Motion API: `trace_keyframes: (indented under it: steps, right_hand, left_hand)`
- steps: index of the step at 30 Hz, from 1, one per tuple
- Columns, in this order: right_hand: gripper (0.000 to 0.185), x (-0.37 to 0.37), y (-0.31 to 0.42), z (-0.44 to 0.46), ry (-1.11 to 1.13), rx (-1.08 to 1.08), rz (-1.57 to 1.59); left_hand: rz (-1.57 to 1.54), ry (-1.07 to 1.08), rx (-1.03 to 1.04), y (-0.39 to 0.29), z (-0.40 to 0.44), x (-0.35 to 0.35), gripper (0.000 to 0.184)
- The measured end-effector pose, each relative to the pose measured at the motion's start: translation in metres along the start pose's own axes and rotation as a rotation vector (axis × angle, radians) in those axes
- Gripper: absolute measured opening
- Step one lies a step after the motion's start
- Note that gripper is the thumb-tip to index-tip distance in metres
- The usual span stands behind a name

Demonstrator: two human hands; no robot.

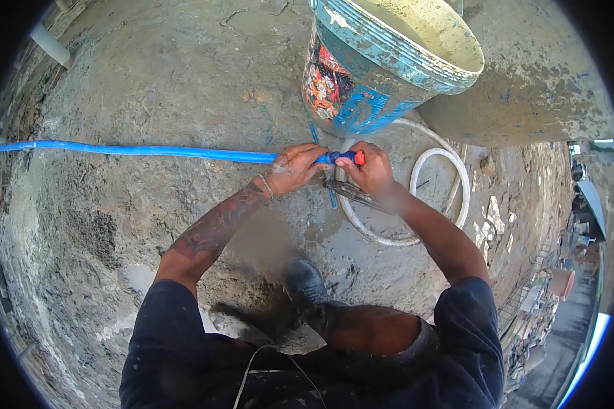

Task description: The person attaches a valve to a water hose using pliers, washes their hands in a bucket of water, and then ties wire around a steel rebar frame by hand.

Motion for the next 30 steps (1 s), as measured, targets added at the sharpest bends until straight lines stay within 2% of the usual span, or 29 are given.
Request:
trace_keyframes:
  steps: [7, 10, 14, 23, 26, 28, 29, 30]
  right_hand:
    - [0.035, 0.004, -0.003, -0.001, 0.004, 0.039, 0.004]
    - [0.036, 0.005, -0.006, -0.001, 0.017, 0.076, -0.050]
    - [0.037, 0.002, -0.005, 0.001, 0.027, 0.043, -0.128]
    - [0.035, 0.002, -0.003, 0.003, 0.047, 0.117, -0.171]
    - [0.030, 0.003, -0.005, 0.004, 0.065, 0.153, -0.184]
    - [0.028, 0.000, -0.005, 0.003, -0.221, 0.105, -0.038]
    - [0.028, -0.002, -0.005, 0.001, -0.227, 0.109, -0.038]
    - [0.028, -0.007, -0.004, -0.005, -0.333, 0.121, -0.045]
  left_hand:
    - [-0.017, 0.028, -0.107, -0.007, 0.001, 0.004, 0.032]
    - [-0.001, -0.029, -0.029, -0.009, 0.006, 0.007, 0.033]
    - [0.056, -0.008, -0.069, -0.007, 0.008, 0.013, 0.033]
    - [0.065, -0.030, -0.083, -0.004, 0.016, 0.022, 0.027]
    - [0.063, -0.018, -0.123, -0.005, 0.017, 0.022, 0.026]
    - [0.073, -0.067, -0.145, -0.005, 0.021, 0.019, 0.028]
    - [0.074, -0.061, -0.141, -0.006, 0.023, 0.018, 0.028]
    - [0.079, -0.058, -0.169, -0.006, 0.024, 0.017, 0.028]
Point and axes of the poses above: each hand's wrist, its own z-axis towards the middle knuckle, its own x-axis out of the palm, y = z × x, the point moved 3 cm from there along z, towards the middle knuckle, and after that the axes turned 8 degrees about -x, right-handed, at the moved point
